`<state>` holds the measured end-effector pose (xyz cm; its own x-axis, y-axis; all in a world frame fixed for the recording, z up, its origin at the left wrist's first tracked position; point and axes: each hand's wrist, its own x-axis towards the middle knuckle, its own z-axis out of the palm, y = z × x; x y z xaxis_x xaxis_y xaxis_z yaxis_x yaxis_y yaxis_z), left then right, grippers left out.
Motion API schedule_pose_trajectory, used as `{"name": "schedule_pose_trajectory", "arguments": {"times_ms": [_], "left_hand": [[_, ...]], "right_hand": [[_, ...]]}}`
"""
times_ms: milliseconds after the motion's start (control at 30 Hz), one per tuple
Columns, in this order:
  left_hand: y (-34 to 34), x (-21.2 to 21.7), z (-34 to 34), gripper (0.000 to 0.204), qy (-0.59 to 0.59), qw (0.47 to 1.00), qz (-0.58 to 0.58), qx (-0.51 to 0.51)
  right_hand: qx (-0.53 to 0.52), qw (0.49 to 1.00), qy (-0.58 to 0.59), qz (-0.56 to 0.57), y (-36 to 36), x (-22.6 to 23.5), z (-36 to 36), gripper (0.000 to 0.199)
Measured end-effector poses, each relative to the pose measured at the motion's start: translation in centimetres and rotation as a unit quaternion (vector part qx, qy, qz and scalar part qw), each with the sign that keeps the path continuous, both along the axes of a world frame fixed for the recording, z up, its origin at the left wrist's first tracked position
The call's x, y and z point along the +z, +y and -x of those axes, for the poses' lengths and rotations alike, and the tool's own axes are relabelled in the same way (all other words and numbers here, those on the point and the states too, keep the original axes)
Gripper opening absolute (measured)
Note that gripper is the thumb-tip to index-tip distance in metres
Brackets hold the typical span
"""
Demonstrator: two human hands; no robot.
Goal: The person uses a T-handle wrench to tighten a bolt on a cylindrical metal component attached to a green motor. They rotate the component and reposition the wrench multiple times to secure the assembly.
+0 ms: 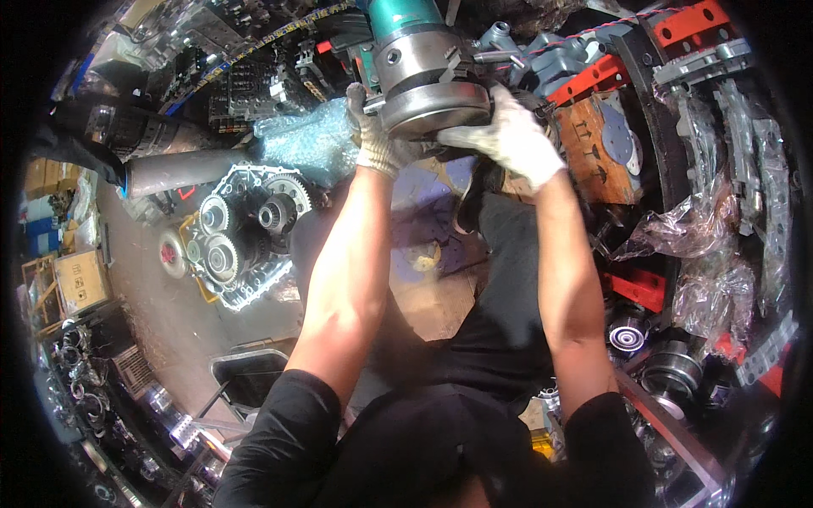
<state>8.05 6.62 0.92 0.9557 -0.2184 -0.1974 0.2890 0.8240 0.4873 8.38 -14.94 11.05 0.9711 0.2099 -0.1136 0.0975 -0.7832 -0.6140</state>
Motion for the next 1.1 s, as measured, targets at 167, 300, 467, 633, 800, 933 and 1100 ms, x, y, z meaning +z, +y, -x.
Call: {"name": "schedule_pose_trajectory", "arguments": {"times_ms": [167, 300, 467, 633, 800, 933, 1100], "left_hand": [[0.5, 0.1, -1.1, 0.118, -0.080, 0.929, 0.343, -0.110], [-0.1, -0.5, -1.3, 0.118, -0.043, 0.997, 0.030, 0.054], [0.0, -0.3, -1.0, 0.120, -0.025, 0.998, 0.059, 0.016], [-0.1, -0.5, -0.7, 0.123, 0.007, 0.996, 0.080, 0.028], [0.0, -0.5, -0.8, 0.121, -0.004, 0.996, 0.090, 0.007], [-0.2, 0.3, -0.8, 0.117, -0.006, 0.997, 0.077, 0.029], [-0.8, 0.9, -0.4, 0.119, 0.042, 0.997, 0.052, 0.043]], "right_hand": [[-0.015, 0.900, 0.166, -0.402, -3.9, 1.4, -3.5, 0.068], [-0.066, 0.731, 0.243, -0.634, -4.3, -1.0, -7.3, 0.056], [0.075, 0.901, 0.086, -0.418, -5.5, -0.7, -8.6, 0.057], [0.085, 0.955, 0.037, -0.283, -4.5, 1.4, -10.8, 0.053], [0.063, 0.976, -0.068, -0.199, -4.5, 0.8, -10.2, 0.049], [-0.157, 0.845, 0.187, -0.476, -5.6, -0.7, -10.3, 0.046], [0.122, 0.965, -0.067, -0.220, -4.9, -0.4, -12.0, 0.052]]}}
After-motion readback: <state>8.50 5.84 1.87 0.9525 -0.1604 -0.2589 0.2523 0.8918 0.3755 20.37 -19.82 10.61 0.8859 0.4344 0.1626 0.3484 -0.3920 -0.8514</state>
